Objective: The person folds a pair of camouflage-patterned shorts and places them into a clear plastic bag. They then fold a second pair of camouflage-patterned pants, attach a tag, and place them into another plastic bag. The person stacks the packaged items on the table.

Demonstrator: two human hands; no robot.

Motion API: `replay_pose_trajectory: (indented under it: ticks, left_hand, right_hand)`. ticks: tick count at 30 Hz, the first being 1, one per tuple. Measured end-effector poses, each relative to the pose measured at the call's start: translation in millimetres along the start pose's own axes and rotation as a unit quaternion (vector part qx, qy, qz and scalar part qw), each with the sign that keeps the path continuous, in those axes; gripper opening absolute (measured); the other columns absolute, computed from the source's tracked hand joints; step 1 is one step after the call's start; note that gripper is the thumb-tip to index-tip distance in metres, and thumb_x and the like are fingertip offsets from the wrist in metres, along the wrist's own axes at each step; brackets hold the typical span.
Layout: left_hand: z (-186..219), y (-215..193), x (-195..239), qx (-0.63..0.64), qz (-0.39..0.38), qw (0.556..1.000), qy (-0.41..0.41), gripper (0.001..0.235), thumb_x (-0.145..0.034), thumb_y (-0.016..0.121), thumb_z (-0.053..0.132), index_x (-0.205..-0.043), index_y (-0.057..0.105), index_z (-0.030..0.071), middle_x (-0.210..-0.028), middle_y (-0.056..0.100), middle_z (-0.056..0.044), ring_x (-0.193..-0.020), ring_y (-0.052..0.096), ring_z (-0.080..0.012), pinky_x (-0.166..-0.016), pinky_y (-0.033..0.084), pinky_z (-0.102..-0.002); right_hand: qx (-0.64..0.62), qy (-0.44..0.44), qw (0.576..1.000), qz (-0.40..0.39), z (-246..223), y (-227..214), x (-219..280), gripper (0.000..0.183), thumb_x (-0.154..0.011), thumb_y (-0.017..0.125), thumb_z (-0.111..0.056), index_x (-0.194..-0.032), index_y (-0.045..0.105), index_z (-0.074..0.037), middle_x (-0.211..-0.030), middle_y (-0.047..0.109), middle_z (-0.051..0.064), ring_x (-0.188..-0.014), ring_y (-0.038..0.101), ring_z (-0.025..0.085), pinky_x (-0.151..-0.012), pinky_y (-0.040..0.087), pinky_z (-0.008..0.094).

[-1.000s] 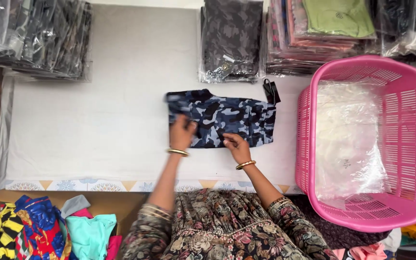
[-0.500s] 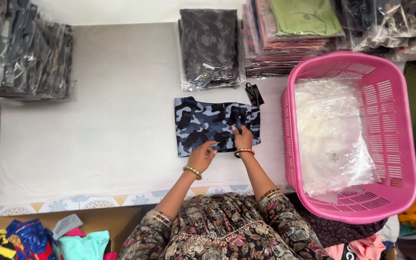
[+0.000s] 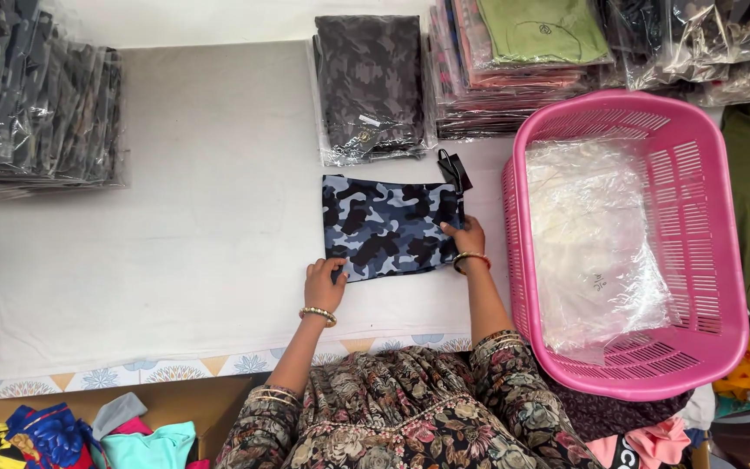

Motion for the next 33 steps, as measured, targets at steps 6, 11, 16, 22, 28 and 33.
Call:
replay_pose_trajectory:
  ticks: [6, 11, 16, 22, 28, 33]
  left_hand:
    - [-9.3, -10.3, -5.3, 0.028, -0.014, 0.998, -0.046, 0.027, -0.083, 0.077, 0.016, -0.110, 0.073, 0.016, -0.102, 0.068, -0.002, -0.105, 0.059, -0.0238, -0.092, 0.050, -0.038]
    - [-24.2, -12.0, -11.4, 0.149, 0.009, 0.986, -0.070, 0.023, -0.090, 0.074, 0.016, -0.113, 0.074, 0.014, -0.098, 0.072, -0.001, -0.093, 0.064, -0.0169, -0.087, 0.053, -0.033]
    - [-21.8, -22.4, -18.0, 0.368, -0.054, 0.917, -0.144, 0.034, -0.102, 0.060, 0.034, -0.120, 0.072, 0.008, -0.099, 0.073, -0.003, -0.089, 0.066, -0.0129, -0.084, 0.054, -0.031]
    - [12.4, -52.7, -3.1, 0.675, -0.105, 0.696, -0.221, 0.070, -0.092, 0.043, 0.065, -0.143, 0.044, 0.017, -0.125, 0.067, -0.016, -0.111, 0.072, -0.0249, -0.089, 0.062, -0.042]
    - [-92.1, 42.4, 30.6, 0.608, -0.063, 0.726, -0.313, 0.086, -0.096, 0.038, 0.077, -0.156, 0.042, 0.016, -0.145, 0.061, -0.015, -0.116, 0.059, -0.0283, -0.101, 0.048, -0.047]
    - [-57.4, 7.1, 65.9, 0.578, -0.108, 0.720, -0.369, 0.084, -0.092, 0.031, 0.075, -0.153, 0.045, 0.019, -0.146, 0.052, -0.009, -0.122, 0.054, -0.0230, -0.093, 0.042, -0.055]
  right_hand:
    - [-0.136, 0.158, 0.952, -0.223, -78.5, -14.8, 23.8, 0.045, -0.078, 0.084, -0.021, -0.114, 0.069, 0.002, -0.102, 0.074, 0.009, -0.088, 0.069, 0.020, -0.080, 0.054, 0.035]
    - [-0.060, -0.104, 0.952, -0.281, -161.0, -12.5, 32.6, 0.039, -0.077, 0.085, -0.019, -0.108, 0.070, 0.001, -0.097, 0.075, 0.005, -0.087, 0.068, 0.016, -0.082, 0.055, 0.032]
    - [0.099, -0.422, 0.867, -0.244, -314.9, -55.8, 105.7, 0.042, -0.079, 0.085, -0.017, -0.118, 0.072, -0.010, -0.097, 0.073, 0.009, -0.086, 0.071, 0.026, -0.080, 0.055, 0.036]
    - [0.264, -0.576, 0.760, -0.143, -297.6, -42.5, 181.4, 0.056, -0.063, 0.080, -0.012, -0.118, 0.074, -0.021, -0.089, 0.060, 0.002, -0.083, 0.057, 0.025, -0.067, 0.049, 0.041]
    - [0.345, -0.489, 0.751, -0.280, -72.1, 36.4, 202.7, 0.059, -0.064, 0.077, -0.006, -0.122, 0.071, -0.016, -0.134, 0.060, 0.013, -0.117, 0.055, 0.032, -0.090, 0.046, 0.045]
    - [0.310, -0.447, 0.775, -0.322, -66.2, 21.1, 215.3, 0.057, -0.071, 0.077, -0.008, -0.126, 0.068, -0.013, -0.143, 0.054, 0.015, -0.127, 0.051, 0.033, -0.098, 0.043, 0.045]
Point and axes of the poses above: each hand's wrist, its own x-axis away from the middle knuckle, its own y-axis out of the palm, z = x × y, the point moved 1 cm from there along -x, towards the middle knuckle
